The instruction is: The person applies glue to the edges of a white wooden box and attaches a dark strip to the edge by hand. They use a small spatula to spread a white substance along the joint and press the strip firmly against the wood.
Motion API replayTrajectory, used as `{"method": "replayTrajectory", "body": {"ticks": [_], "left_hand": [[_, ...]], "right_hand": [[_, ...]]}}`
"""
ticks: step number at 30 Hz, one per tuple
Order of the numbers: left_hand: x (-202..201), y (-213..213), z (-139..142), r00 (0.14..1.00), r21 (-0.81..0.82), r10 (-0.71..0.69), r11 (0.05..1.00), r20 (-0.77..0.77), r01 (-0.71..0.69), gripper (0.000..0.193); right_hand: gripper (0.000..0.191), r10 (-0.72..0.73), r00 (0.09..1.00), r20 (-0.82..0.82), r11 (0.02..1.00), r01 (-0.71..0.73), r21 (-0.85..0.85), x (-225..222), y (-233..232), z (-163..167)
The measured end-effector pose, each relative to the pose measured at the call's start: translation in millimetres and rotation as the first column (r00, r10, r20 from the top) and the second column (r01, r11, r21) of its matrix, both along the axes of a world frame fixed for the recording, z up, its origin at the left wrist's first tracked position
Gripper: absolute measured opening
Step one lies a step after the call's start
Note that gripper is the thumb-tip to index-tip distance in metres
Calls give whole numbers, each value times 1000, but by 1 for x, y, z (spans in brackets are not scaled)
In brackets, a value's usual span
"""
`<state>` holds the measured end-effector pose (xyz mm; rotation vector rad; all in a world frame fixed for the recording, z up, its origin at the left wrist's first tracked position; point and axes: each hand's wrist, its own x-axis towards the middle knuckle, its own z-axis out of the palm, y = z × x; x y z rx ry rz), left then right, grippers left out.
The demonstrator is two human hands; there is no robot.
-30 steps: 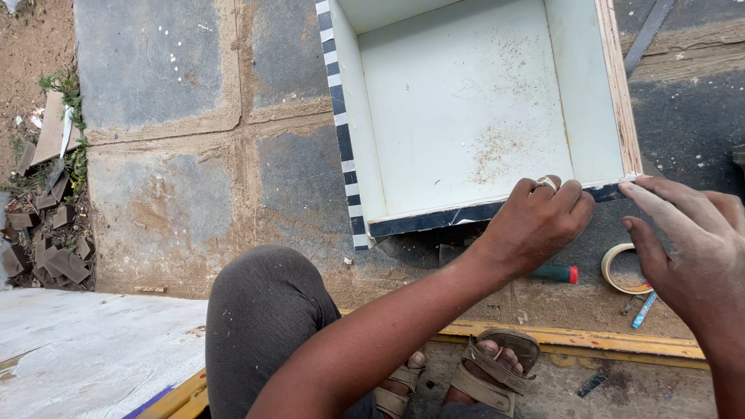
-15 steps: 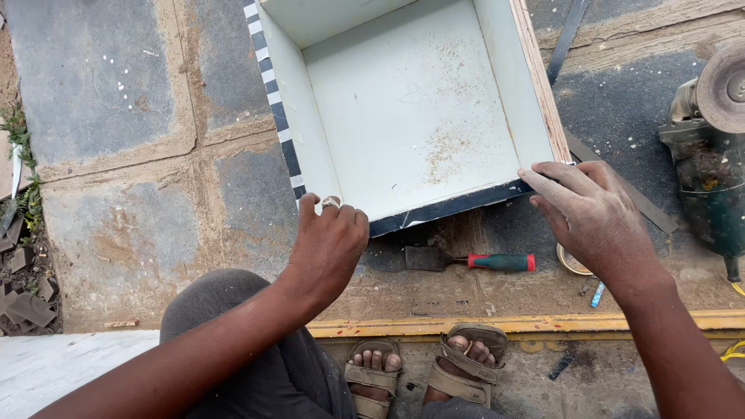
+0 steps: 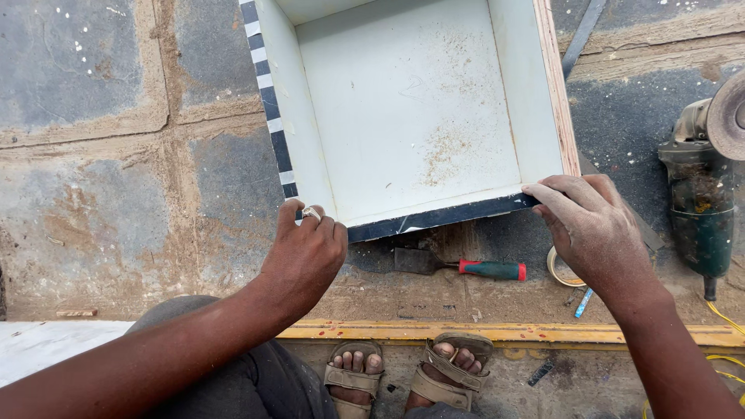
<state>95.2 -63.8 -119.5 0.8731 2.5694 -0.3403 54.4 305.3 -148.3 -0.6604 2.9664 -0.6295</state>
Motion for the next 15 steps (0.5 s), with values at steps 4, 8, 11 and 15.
{"method": "replayTrajectory", "body": {"ticks": [4,8,11,15], "left_hand": [[4,0,-6,1000,-9,13,1000,0,-13,19],[11,-1,-12,999,-6,17,1000,-28,-17,20],[13,-2,-15,999,-23,30,999,-37,-31,23],[10,1,-16,987,-51,137,990,85,-133,21]], "right_hand": [[30,10,1000,21,1000,-10,21,-2,-2,2],[30,12,999,39,999,-14,45,-2,-1,3],[31,2,999,46,1000,-3,23,-2,-1,3],[31,29,999,41,1000,-29,-1,-5,0,6]]}}
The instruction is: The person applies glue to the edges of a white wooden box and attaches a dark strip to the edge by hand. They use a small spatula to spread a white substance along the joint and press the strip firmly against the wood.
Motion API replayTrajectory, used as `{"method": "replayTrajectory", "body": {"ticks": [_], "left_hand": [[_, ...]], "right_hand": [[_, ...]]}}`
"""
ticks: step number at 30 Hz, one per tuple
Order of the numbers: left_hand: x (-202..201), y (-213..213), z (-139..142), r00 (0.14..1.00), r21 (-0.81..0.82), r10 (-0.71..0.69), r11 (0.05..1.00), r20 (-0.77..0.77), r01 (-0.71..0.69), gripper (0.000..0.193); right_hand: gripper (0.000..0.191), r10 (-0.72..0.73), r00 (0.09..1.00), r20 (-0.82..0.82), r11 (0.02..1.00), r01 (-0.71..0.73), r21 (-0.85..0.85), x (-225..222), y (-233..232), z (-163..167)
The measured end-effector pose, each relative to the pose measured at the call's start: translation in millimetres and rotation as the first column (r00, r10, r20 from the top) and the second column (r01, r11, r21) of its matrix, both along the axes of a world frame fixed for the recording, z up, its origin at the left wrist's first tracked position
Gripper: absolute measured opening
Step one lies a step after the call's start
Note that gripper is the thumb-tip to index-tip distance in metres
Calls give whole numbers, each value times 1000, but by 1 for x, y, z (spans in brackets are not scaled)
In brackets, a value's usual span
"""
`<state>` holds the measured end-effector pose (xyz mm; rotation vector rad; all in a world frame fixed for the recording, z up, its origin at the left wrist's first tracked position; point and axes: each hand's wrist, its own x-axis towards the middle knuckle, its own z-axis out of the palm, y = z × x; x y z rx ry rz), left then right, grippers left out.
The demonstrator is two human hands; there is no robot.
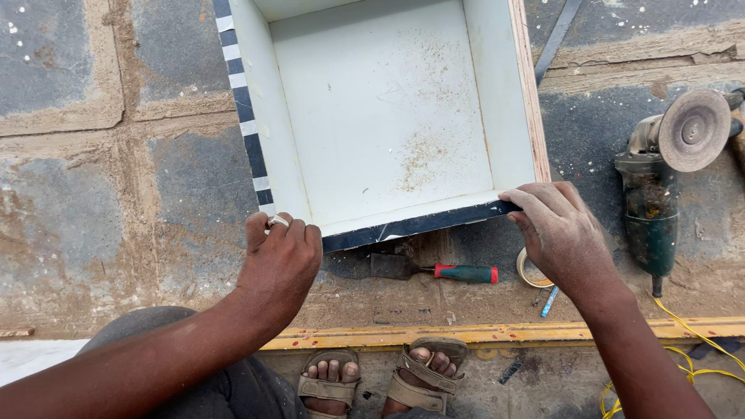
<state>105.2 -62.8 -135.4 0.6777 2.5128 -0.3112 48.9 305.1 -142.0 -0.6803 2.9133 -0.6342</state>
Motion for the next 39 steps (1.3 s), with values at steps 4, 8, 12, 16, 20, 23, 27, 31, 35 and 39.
{"method": "replayTrajectory", "body": {"ticks": [4,8,12,16,20,23,27,31,35,39], "left_hand": [[-3,4,1,995,-42,66,997,73,-63,14],[-4,6,6,992,-11,113,994,63,-112,13],[-5,8,9,995,-38,86,996,56,-84,13],[-5,8,5,989,-113,75,992,128,-61,8],[0,3,0,997,-8,55,998,47,-55,18],[2,1,-4,994,5,75,997,77,-75,22],[4,1,-3,990,-67,48,997,132,-40,25],[3,4,1,989,-92,51,995,140,-38,25],[3,5,5,997,-51,28,998,73,-24,24],[5,3,6,996,-82,53,995,70,-48,19]], "right_hand": [[51,-36,992,120,986,55,-156,-8,13,11],[57,-224,973,63,965,230,-127,-9,41,27],[44,-208,967,144,958,231,-170,-10,55,24],[38,-178,966,187,958,214,-192,-7,52,11],[34,-179,973,146,959,206,-195,-5,47,2],[37,-178,972,154,962,205,-180,-6,48,0],[46,-247,952,179,930,285,-234,-2,46,1],[46,-222,974,37,969,225,-106,5,39,5],[50,-257,962,87,963,263,-59,9,39,3],[68,-407,844,349,877,468,-108,19,53,-14]]}}
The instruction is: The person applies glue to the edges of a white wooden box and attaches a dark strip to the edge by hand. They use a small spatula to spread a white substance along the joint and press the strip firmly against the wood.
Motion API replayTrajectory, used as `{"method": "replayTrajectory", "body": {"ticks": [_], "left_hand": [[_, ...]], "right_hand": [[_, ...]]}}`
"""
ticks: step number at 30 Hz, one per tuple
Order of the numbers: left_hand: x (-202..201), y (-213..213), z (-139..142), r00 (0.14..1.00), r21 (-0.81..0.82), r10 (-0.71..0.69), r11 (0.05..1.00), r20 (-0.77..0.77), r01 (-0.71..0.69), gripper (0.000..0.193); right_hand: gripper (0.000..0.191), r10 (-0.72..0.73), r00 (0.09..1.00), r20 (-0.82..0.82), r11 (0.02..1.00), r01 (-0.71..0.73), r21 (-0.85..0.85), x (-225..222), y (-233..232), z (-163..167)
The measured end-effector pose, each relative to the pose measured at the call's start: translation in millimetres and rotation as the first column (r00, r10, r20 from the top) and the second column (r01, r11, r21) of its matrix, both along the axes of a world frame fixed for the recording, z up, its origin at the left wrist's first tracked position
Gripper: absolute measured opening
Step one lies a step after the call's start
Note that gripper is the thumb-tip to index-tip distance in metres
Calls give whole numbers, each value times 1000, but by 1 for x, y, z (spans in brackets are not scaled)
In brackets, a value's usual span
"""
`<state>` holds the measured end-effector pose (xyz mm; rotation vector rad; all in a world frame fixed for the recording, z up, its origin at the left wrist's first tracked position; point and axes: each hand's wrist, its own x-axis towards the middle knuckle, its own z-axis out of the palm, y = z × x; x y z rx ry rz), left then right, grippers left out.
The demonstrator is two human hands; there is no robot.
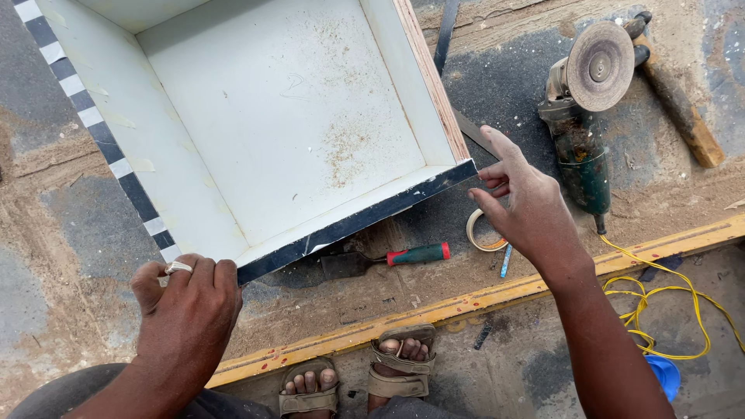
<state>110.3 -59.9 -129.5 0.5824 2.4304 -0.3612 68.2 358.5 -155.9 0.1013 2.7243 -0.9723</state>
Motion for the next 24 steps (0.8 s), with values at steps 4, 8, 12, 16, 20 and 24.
{"method": "replayTrajectory", "body": {"ticks": [4,8,12,16,20,24], "left_hand": [[3,-4,0,996,-126,-62,990,61,70,27],[1,-5,-1,998,111,61,992,-25,-58,88],[-6,-3,-1,954,52,252,963,165,-263,111],[-5,11,13,975,386,191,912,-110,-135,101],[-8,36,35,906,559,374,716,198,-418,77],[-11,70,38,778,584,365,517,511,-626,67]], "right_hand": [[48,-92,984,151,946,39,323,34,18,-28],[36,-126,980,157,929,61,364,80,14,-61],[39,-199,979,51,858,149,492,90,3,-99],[24,-344,935,82,918,316,241,88,0,-107],[16,-257,918,-301,964,223,-143,117,-28,-78],[12,40,898,-439,947,-174,-269,137,-69,-45]]}}
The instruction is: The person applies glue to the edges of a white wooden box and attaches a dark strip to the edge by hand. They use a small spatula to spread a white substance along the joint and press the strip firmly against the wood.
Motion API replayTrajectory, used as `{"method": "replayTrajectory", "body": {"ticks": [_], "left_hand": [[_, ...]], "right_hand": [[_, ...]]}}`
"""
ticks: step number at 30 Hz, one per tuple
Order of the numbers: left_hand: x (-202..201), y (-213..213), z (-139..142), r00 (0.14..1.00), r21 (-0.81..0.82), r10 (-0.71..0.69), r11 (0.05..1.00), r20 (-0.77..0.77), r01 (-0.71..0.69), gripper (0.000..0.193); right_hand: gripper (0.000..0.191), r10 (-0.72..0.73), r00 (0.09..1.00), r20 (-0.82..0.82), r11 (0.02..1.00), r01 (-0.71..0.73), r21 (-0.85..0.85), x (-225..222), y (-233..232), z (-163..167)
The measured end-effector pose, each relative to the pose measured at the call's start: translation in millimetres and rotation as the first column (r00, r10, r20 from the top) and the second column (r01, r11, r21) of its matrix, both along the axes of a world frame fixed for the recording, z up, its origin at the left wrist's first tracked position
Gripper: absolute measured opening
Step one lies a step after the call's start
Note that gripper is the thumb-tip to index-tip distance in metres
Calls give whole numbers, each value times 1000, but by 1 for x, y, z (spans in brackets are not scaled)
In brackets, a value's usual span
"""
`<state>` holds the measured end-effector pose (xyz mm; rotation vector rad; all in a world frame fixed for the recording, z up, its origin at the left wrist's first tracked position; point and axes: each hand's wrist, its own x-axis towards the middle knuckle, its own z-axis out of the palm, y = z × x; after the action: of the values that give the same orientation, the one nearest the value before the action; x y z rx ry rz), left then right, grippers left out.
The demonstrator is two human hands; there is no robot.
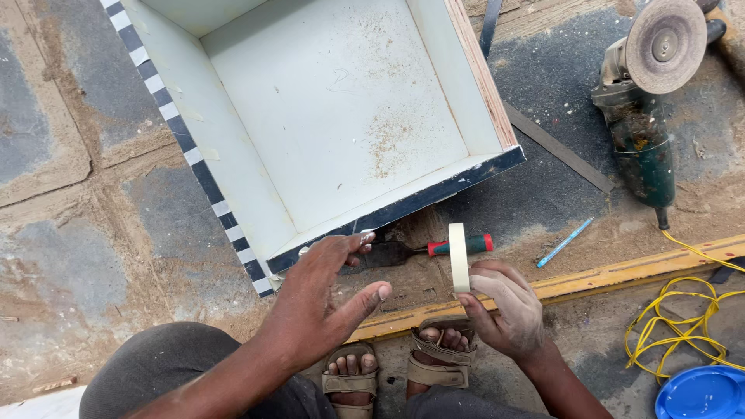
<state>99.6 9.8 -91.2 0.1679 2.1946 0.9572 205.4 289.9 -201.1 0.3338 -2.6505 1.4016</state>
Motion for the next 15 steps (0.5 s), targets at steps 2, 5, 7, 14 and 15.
{"method": "replayTrajectory", "body": {"ticks": [2,5,7,14,15], "left_hand": [[-1,14,-1,1000,100,-8,995,-22,11,64],[-5,27,-1,991,230,-9,972,-134,40,51],[-7,30,-2,977,268,-1,962,-212,59,42],[-6,32,1,919,235,-83,954,-386,185,25],[-8,32,2,904,212,-110,954,-413,212,23]], "right_hand": [[13,111,994,-3,994,-111,-1,-2,-11,13],[17,179,984,-21,983,-178,49,-12,-17,25],[21,184,981,-58,980,-179,84,-17,-17,31],[33,263,963,-58,950,-248,191,-21,-14,43],[36,274,960,-51,945,-259,198,-21,-14,45]]}}
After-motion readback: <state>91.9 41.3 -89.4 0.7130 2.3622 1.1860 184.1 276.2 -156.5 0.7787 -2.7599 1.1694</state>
